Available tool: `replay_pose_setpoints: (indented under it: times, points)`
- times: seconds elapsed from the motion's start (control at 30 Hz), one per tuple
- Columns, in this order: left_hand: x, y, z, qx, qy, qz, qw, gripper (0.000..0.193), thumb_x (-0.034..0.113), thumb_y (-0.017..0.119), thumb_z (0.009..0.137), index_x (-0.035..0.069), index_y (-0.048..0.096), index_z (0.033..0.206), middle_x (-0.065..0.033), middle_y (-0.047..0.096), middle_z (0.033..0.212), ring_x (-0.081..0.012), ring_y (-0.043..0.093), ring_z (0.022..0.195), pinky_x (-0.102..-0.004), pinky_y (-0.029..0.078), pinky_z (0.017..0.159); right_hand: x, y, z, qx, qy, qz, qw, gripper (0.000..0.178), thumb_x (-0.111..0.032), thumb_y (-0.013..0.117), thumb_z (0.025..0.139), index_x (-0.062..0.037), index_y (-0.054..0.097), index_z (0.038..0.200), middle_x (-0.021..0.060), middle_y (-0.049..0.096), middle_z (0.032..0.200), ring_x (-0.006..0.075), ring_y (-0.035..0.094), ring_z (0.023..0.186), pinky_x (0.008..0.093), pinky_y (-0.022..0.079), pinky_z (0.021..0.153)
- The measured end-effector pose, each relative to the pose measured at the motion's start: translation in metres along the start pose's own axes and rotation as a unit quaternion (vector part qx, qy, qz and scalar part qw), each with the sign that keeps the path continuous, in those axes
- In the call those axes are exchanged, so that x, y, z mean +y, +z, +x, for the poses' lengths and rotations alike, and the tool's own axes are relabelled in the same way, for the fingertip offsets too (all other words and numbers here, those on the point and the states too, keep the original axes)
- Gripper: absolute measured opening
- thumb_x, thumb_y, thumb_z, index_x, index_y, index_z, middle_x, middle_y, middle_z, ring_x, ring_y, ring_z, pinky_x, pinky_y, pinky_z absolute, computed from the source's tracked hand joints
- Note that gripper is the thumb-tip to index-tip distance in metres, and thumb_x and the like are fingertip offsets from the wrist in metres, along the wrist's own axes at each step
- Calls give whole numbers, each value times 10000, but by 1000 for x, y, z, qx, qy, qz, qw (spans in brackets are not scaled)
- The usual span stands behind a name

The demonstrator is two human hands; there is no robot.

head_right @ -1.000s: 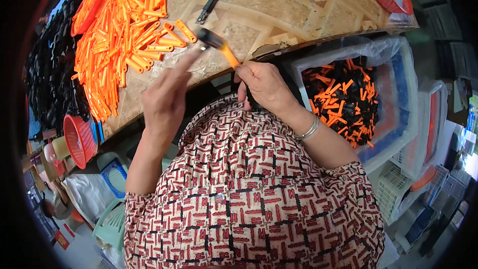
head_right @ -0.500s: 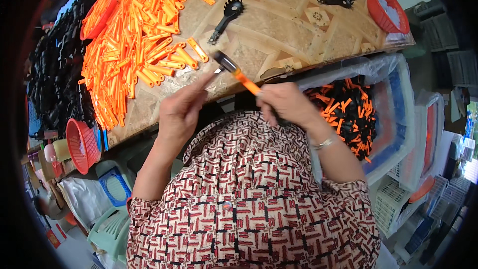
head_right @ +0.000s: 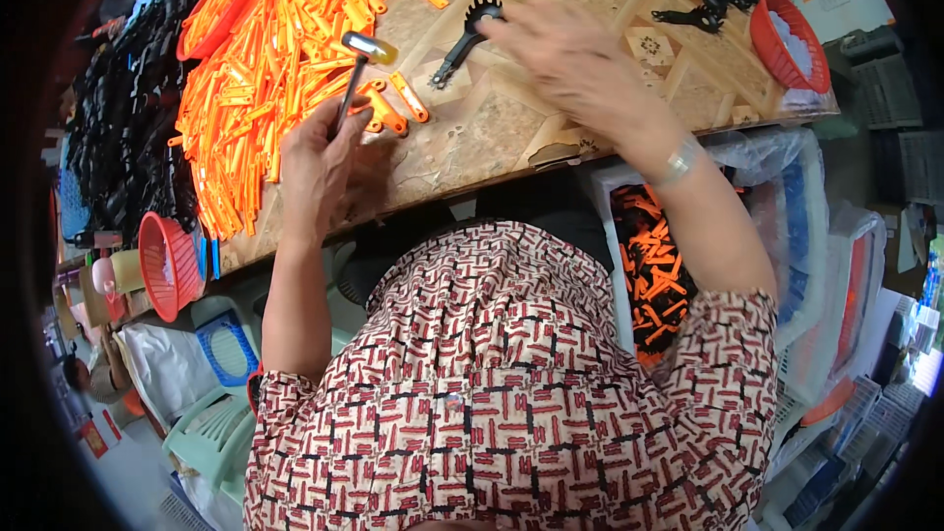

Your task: The person assembles small plastic components by inserting orange plastic handles into black plastic heads. They use a small hammer to tap the handles into place, ensuring a secure fit. The person works at a wooden table, handling the parts one by one and placing the finished items on the table.

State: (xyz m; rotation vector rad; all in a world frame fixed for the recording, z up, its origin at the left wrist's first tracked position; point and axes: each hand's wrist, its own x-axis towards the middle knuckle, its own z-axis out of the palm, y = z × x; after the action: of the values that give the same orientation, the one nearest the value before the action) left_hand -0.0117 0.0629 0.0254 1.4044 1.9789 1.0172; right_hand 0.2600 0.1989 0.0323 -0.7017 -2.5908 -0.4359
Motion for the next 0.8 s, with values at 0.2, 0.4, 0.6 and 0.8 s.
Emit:
replay_pose_setpoints:
  times: [0.2, 0.4, 0.6, 0.8]
  points:
    - [1, -4, 45, 20, 130, 113, 985, 278, 247, 746, 885, 57, 743, 1088, -58, 664, 751, -138, 598, 694, -294, 478, 672, -6, 54, 36, 7, -90, -1, 996, 169, -164, 586, 881, -95, 649, 1022, 44, 630, 1172, 223, 542, 1223, 447, 409, 1042]
    - [19, 25, 106, 8, 181, 249, 951, 278, 287, 693, 885, 107, 744, 1092, -70, 633, 729, -234, 618, 720, -379, 493, 696, -27, 2, -1, -61, 54, 142, 987, 91, -140, 650, 883, -58, 637, 920, 76, 651, 886, 240, 635, 877, 400, 478, 875]
    - [10, 55, 175, -6, 424, 372, 826, 279, 274, 659, 857, 167, 736, 1103, -53, 646, 1023, -294, 596, 1019, -380, 492, 865, -66, -40, -47, -135, 405, 571, 701, 122, -98, 622, 960, 24, 626, 953, 56, 641, 664, 67, 589, 548, 234, 475, 504]
    - [2, 55, 162, -110, 355, 257, 892, 266, 284, 642, 942, 132, 717, 1147, -72, 679, 951, -259, 655, 898, -373, 522, 808, -103, -25, -81, -130, 493, 699, 502, 132, -95, 608, 986, 32, 645, 982, 54, 659, 689, 105, 618, 548, 233, 501, 517]
